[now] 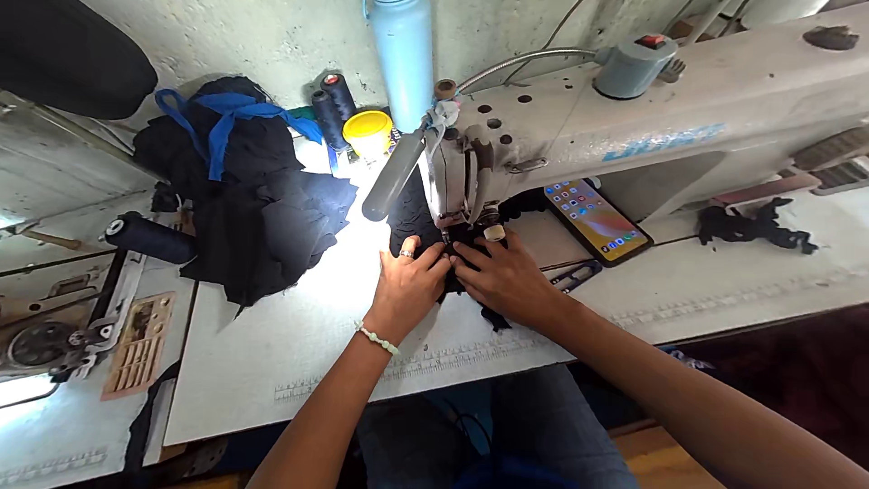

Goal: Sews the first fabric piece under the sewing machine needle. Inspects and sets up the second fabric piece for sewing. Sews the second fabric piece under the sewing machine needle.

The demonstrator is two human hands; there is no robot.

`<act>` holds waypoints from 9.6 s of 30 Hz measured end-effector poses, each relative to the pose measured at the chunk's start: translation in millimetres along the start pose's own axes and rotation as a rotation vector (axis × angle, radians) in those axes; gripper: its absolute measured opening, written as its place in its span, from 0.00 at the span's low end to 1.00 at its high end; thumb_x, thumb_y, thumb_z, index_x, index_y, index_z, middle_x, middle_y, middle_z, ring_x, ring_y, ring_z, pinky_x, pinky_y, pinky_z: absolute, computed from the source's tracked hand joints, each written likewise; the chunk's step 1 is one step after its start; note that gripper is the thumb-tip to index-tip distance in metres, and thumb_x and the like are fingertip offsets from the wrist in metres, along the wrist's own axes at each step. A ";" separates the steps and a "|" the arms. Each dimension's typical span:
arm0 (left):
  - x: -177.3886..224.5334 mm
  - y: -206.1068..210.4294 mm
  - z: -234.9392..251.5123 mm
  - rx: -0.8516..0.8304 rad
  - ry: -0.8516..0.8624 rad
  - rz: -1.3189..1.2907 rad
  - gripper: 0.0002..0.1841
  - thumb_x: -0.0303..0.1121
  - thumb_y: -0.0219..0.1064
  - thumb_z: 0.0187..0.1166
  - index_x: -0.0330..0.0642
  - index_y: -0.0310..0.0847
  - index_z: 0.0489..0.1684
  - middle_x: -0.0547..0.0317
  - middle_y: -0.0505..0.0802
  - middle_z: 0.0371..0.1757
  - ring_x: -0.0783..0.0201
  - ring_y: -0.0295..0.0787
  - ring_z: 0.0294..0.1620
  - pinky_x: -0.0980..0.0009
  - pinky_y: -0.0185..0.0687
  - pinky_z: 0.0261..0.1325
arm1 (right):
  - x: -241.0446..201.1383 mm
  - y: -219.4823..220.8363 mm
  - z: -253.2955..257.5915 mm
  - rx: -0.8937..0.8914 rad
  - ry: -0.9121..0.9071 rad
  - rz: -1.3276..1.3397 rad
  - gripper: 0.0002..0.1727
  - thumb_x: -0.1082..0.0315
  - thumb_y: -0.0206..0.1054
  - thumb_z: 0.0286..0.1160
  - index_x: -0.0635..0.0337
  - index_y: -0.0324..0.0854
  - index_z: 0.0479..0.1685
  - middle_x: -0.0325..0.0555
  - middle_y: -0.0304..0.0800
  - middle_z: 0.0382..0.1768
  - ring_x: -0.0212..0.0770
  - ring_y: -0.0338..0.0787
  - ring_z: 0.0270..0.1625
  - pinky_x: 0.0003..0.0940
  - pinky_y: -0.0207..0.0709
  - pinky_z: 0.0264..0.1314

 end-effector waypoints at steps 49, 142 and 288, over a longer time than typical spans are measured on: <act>-5.0 9.7 -1.4 0.087 -0.020 -0.117 0.15 0.27 0.65 0.74 0.51 0.95 0.53 0.62 0.95 0.57 0.46 0.85 0.69 0.35 0.73 0.53 | 17.6 -3.3 43.5 -0.133 0.785 0.516 0.08 0.66 0.78 0.72 0.61 0.93 0.40 0.57 0.92 0.50 0.62 0.83 0.63 0.66 0.64 0.71; 2.4 11.9 2.5 0.135 -0.319 -0.279 0.12 0.40 0.64 0.80 0.55 0.98 0.39 0.70 0.97 0.53 0.47 0.82 0.73 0.30 0.62 0.70 | -35.2 0.9 -20.2 0.227 0.292 0.071 0.08 0.74 0.64 0.73 0.65 0.91 0.39 0.55 0.89 0.33 0.54 0.91 0.38 0.39 0.84 0.33; -16.9 16.0 15.0 0.117 -0.413 -0.496 0.09 0.31 0.76 0.72 0.47 0.91 0.48 0.66 0.96 0.41 0.58 0.89 0.54 0.37 0.68 0.67 | -2.6 17.2 30.9 0.200 0.349 0.094 0.03 0.76 0.72 0.67 0.66 0.88 0.36 0.60 0.91 0.35 0.63 0.92 0.43 0.62 0.79 0.51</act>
Point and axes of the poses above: each hand's wrist, its own z-axis towards the middle knuckle, its own y-axis out of the palm, x = y × z, the point moved 2 cm from there along z, towards the middle knuckle
